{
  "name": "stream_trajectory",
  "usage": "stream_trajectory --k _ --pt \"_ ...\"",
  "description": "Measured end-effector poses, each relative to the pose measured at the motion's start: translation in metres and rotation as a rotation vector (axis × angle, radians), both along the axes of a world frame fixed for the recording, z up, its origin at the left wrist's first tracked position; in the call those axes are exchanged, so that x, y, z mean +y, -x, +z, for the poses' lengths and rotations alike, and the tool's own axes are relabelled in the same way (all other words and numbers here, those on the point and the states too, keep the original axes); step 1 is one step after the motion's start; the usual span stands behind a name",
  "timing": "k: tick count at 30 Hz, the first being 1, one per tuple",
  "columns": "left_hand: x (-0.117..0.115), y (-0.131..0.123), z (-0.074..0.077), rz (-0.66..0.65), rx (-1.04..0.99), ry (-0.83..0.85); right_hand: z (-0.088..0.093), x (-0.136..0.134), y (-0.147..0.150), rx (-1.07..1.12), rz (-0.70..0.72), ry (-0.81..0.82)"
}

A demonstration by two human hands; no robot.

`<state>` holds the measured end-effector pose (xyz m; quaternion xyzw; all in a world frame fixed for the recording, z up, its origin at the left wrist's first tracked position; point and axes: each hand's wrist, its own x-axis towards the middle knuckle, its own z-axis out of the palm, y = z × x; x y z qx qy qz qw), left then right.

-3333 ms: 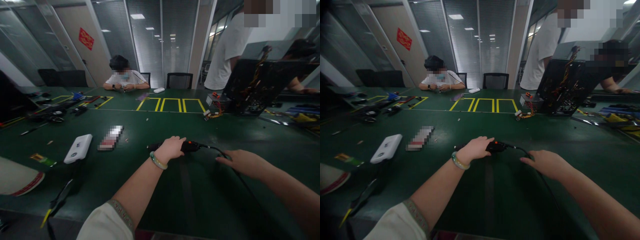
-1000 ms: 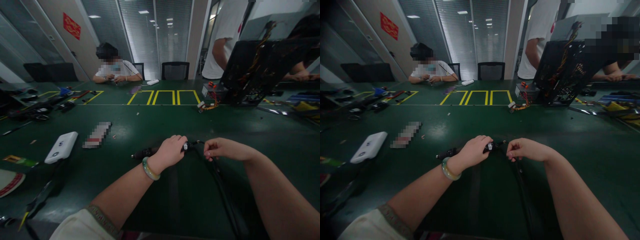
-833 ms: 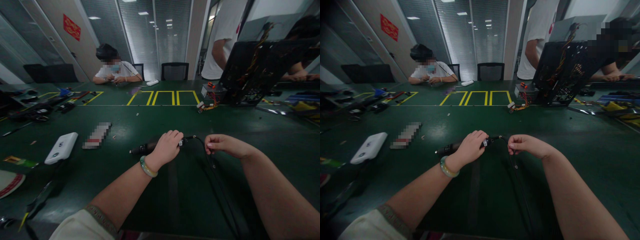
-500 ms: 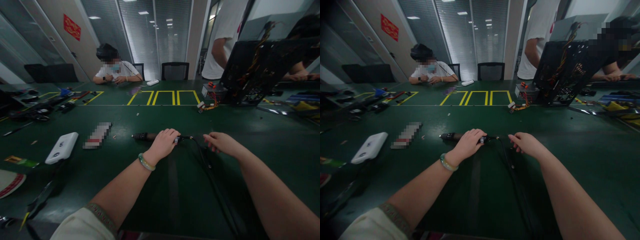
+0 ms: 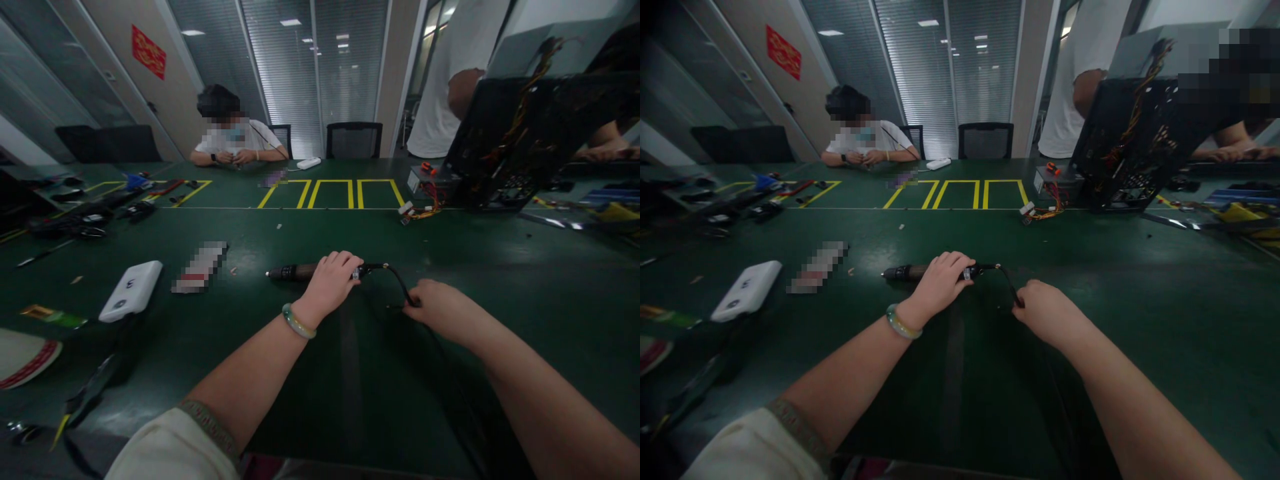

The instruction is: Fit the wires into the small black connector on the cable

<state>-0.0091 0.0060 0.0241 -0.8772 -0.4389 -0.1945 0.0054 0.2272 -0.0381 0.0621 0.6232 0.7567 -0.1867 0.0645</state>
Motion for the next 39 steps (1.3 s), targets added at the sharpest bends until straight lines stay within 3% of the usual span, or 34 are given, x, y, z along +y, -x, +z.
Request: stream_trajectory --k 4,10,15,21,26,28,31,36,39 --pt "0.000 0.000 0.001 0.002 0.008 0.018 0.003 0.011 -0.024 0.072 -0.036 0.015" --pt "0.003 0.002 -0.004 -0.064 0.009 0.058 -0.019 0.034 -0.051 0.077 -0.182 -0.030" --pt "-0.001 0.001 -0.002 -0.115 0.034 0.064 -0.029 0.040 -0.054 0.003 -0.214 -0.190" --pt "-0.008 -0.004 0.003 -0.088 0.064 0.040 -0.023 0.035 -0.050 -0.111 -0.194 -0.376" --pt "-0.007 -0.005 0.003 -0.084 0.051 0.031 -0.025 0.039 -0.052 -0.063 -0.284 -0.489" --pt "-0.006 -0.004 0.002 -0.084 0.036 0.022 -0.028 0.043 -0.055 -0.034 -0.392 -0.442" --pt "-0.005 -0.005 0.001 -0.082 0.016 0.020 -0.031 0.049 -0.065 -0.007 -0.498 -0.243" --pt "-0.003 -0.005 -0.002 -0.071 0.004 0.043 -0.034 0.051 -0.081 0.017 -0.334 0.029" --pt "-0.002 -0.004 -0.003 -0.066 -0.013 0.046 -0.041 0.048 -0.083 -0.020 -0.283 -0.046"
